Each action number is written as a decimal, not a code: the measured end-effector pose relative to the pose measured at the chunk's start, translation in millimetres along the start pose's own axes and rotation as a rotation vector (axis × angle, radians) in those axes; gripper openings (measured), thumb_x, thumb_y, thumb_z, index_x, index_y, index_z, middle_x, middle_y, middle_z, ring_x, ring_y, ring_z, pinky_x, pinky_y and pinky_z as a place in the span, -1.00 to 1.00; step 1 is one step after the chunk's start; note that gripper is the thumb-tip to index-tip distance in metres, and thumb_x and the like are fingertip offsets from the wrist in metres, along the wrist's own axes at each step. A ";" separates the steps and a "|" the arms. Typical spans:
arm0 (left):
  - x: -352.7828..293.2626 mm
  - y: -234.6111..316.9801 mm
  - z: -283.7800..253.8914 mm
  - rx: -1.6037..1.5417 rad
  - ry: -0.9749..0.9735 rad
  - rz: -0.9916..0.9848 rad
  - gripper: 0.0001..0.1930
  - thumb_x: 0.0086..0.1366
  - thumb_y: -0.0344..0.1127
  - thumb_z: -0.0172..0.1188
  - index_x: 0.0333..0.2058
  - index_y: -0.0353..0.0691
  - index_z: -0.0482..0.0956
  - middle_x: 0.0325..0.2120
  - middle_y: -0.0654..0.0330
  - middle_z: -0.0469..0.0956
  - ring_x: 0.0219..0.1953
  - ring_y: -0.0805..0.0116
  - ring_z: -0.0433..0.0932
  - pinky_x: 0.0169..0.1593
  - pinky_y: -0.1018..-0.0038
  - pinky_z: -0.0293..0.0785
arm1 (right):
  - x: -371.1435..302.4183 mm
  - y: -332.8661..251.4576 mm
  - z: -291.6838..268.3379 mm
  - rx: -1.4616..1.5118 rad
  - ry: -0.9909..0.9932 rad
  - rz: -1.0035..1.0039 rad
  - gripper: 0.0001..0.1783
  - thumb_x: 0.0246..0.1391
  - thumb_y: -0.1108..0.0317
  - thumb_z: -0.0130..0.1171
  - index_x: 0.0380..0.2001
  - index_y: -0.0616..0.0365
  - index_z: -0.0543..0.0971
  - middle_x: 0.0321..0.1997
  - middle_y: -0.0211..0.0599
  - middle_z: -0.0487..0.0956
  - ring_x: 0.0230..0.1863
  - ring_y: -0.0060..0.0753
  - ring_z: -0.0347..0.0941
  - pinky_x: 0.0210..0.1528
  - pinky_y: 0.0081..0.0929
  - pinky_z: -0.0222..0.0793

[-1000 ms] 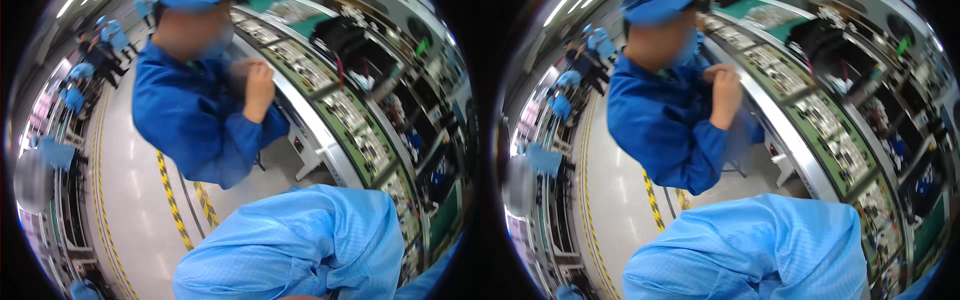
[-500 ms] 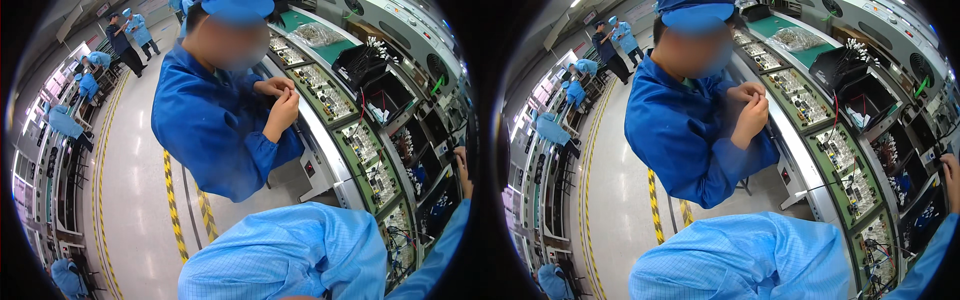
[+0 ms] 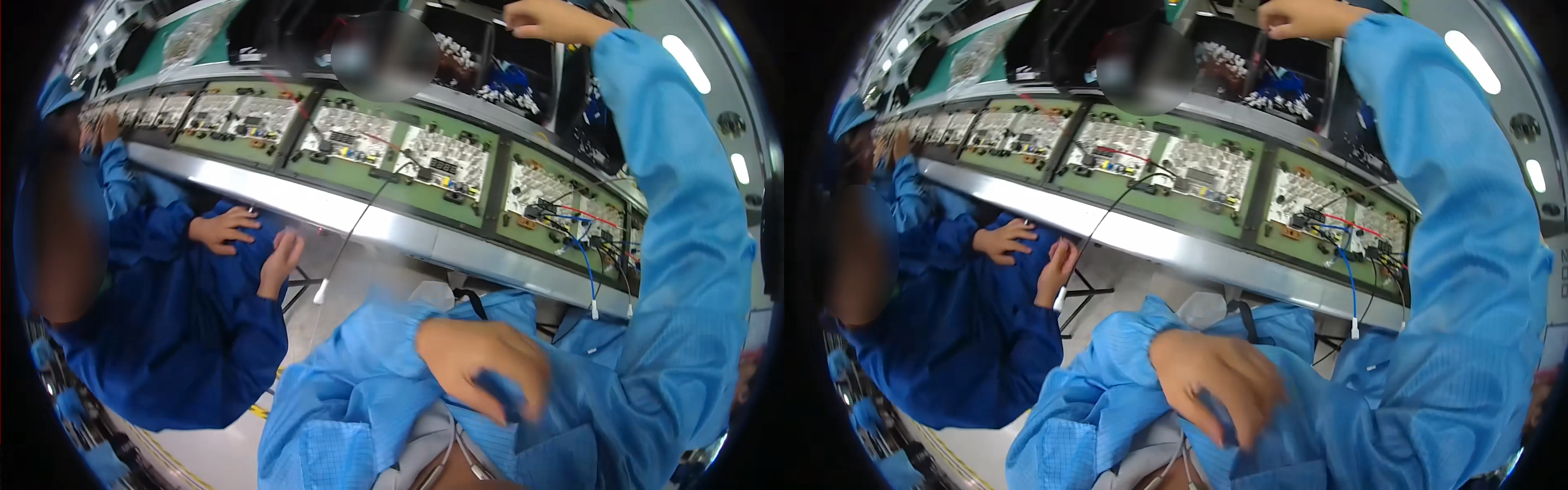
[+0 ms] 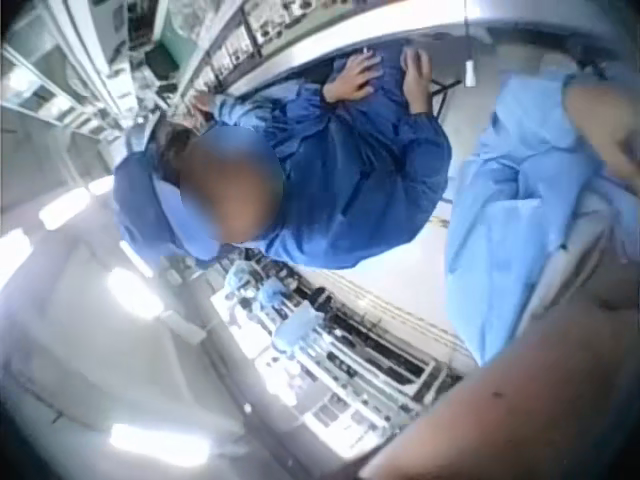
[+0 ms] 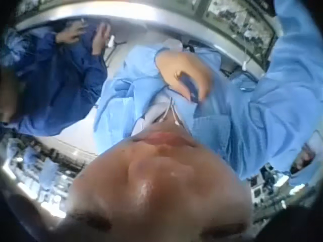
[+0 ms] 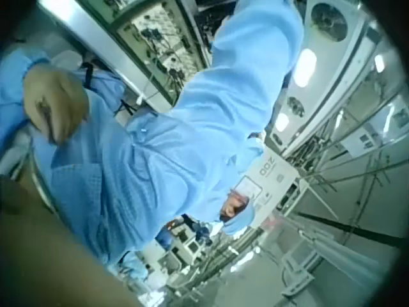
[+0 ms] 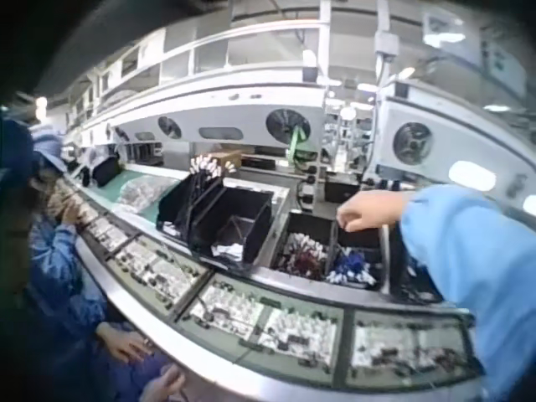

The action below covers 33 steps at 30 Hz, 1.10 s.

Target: Assembling and connecting wires to electronic circuit boards at a manual assembly station.

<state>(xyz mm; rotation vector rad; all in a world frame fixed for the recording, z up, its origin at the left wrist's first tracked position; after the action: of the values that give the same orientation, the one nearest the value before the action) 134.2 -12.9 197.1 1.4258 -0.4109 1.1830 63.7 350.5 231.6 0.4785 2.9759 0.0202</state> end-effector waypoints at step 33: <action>-201.4 -55.8 -106.6 0.219 0.721 -0.560 -0.90 0.26 -0.47 0.09 -0.34 -0.34 0.57 -0.39 0.13 0.62 -0.29 0.36 0.59 -0.17 0.51 0.47 | 150.1 98.2 194.4 0.101 -0.307 0.513 -0.76 0.02 0.23 0.12 -0.55 0.19 0.52 -0.68 -0.36 0.46 -0.71 -0.44 0.32 -0.61 -0.36 0.27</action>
<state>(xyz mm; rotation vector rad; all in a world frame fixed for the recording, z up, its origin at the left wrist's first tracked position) 49.5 20.9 -19.0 1.0833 0.5981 1.1925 -22.3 489.4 23.5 1.1296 2.4909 -0.1405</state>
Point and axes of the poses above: each hand's wrist, its own x-axis towards the middle knuckle, its own z-axis out of the palm, y = z × x, the point moved 10 cm from there along x, towards the middle knuckle
